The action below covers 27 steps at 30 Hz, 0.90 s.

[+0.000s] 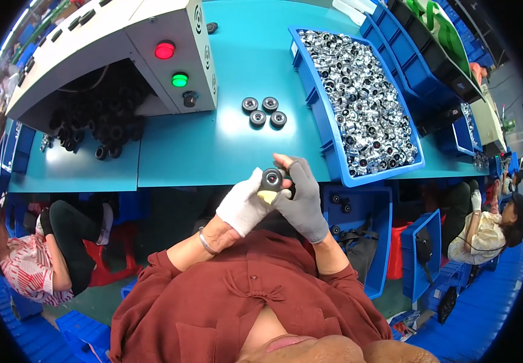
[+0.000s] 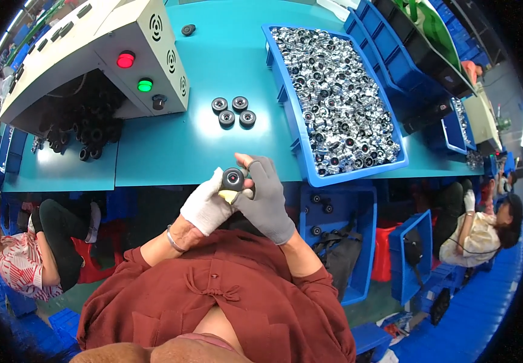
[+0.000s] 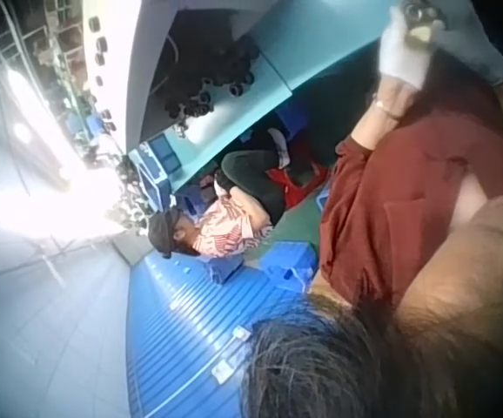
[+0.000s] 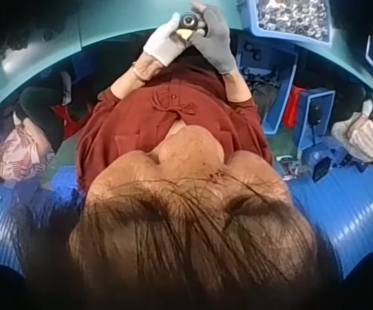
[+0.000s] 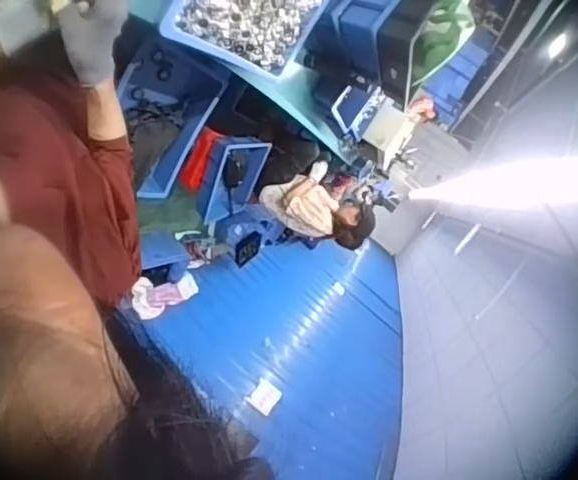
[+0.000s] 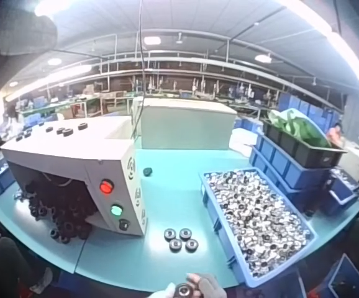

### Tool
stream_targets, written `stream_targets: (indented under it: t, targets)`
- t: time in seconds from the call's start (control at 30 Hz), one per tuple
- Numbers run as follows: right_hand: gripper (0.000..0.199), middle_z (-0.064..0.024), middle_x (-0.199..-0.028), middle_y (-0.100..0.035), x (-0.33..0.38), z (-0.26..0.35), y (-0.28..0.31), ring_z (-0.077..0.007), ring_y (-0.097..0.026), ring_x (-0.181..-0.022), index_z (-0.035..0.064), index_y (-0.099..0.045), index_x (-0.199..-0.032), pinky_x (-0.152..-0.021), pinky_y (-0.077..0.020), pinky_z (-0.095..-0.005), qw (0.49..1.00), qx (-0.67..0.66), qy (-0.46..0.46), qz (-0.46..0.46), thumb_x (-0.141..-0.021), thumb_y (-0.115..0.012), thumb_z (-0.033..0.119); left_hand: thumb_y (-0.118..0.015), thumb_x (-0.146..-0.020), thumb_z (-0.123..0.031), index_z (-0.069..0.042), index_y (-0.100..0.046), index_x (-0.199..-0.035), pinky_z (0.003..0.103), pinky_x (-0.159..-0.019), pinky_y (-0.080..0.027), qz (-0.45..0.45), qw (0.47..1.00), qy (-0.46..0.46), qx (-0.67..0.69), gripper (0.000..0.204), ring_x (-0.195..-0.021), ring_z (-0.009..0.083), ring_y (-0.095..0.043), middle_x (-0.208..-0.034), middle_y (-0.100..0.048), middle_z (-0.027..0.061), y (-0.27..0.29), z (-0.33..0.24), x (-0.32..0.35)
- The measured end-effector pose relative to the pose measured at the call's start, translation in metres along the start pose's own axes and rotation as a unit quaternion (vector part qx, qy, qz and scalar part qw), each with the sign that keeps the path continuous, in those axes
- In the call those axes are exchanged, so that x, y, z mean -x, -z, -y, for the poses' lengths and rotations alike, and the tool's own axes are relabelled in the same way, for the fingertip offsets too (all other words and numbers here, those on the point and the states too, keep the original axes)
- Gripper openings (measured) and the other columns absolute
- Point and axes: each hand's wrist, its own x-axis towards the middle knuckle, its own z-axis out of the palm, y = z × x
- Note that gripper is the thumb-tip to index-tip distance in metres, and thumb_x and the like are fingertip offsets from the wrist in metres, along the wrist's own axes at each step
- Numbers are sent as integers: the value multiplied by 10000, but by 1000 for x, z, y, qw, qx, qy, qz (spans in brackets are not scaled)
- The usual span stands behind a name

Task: Assembling small metal bearings into rubber housings at a factory workstation.

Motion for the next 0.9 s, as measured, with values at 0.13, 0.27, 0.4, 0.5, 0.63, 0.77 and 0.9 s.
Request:
stream_targets:
  t: [0.13, 0.27, 0.4, 0.5, 0.63, 0.77, 0.9]
  targets:
    - [416, -109, -1104, -612, -3, -4, 5, -268, -566, -957, 16, -661, -1144, -806, -497, -352, 999, 0, 6, 41, -732, -708, 55, -474, -1075, -298, 46, -506, -1290, 418, -1012, -508, 27, 999, -26, 39, 407, -1103, 304, -633, -1235, -615, 215, 0, 2, -6]
    - [419, -104, -1109, -614, -8, -4, 7, -260, -566, -944, 25, -663, -1160, -781, -500, -337, 999, 11, 8, 49, -742, -683, 37, -440, -1086, -322, 13, -503, -1290, 415, -980, -524, 34, 999, -39, 13, 397, -1095, 280, -640, -1212, -625, 180, 9, 1, -13]
    - [418, -101, -1108, -614, -13, -8, 9, -258, -568, -943, 22, -662, -1167, -780, -500, -334, 997, 26, 30, 59, -749, -673, 28, -440, -1085, -316, 17, -497, -1296, 421, -985, -524, 38, 997, -58, -18, 398, -1092, 279, -642, -1193, -631, 179, 0, -1, -14]
    - [414, -106, -1116, -614, -18, -8, 8, -264, -573, -958, 20, -661, -1170, -795, -498, -332, 998, 7, 50, 48, -756, -676, 23, -462, -1077, -283, 20, -518, -1285, 418, -974, -527, 36, 996, -78, -11, 372, -1079, 275, -648, -1177, -640, 169, -5, -2, -16]
    - [423, -120, -1130, -612, -18, -4, 7, -289, -584, -1024, 17, -647, -1202, -868, -494, -341, 997, 23, 53, 54, -780, -668, 12, -561, -1028, -175, 60, -577, -1248, 381, -957, -542, 14, 983, -146, -111, 322, -1090, 249, -647, -1193, -627, 143, 9, -5, -18]
    - [354, -104, -1146, -611, -20, -14, 9, -193, -594, -1044, -28, -603, -1272, -920, -497, -329, 928, -316, -187, 56, -930, -603, 66, -529, -1049, -222, 57, -518, -1374, 345, -928, -539, -91, 927, -233, -279, 428, -1119, 242, -648, -1287, -622, 159, 8, -9, 0]
    - [484, -176, -1231, -596, -19, -41, 12, -225, -593, -1024, -91, -420, -1444, -937, -504, -367, 661, -693, -288, 22, -1049, -483, 181, -511, -1044, -145, 63, -565, -1323, 327, -888, -555, -130, 833, -313, -438, 352, -1038, 230, -683, -1251, -650, 177, 16, -22, 32]
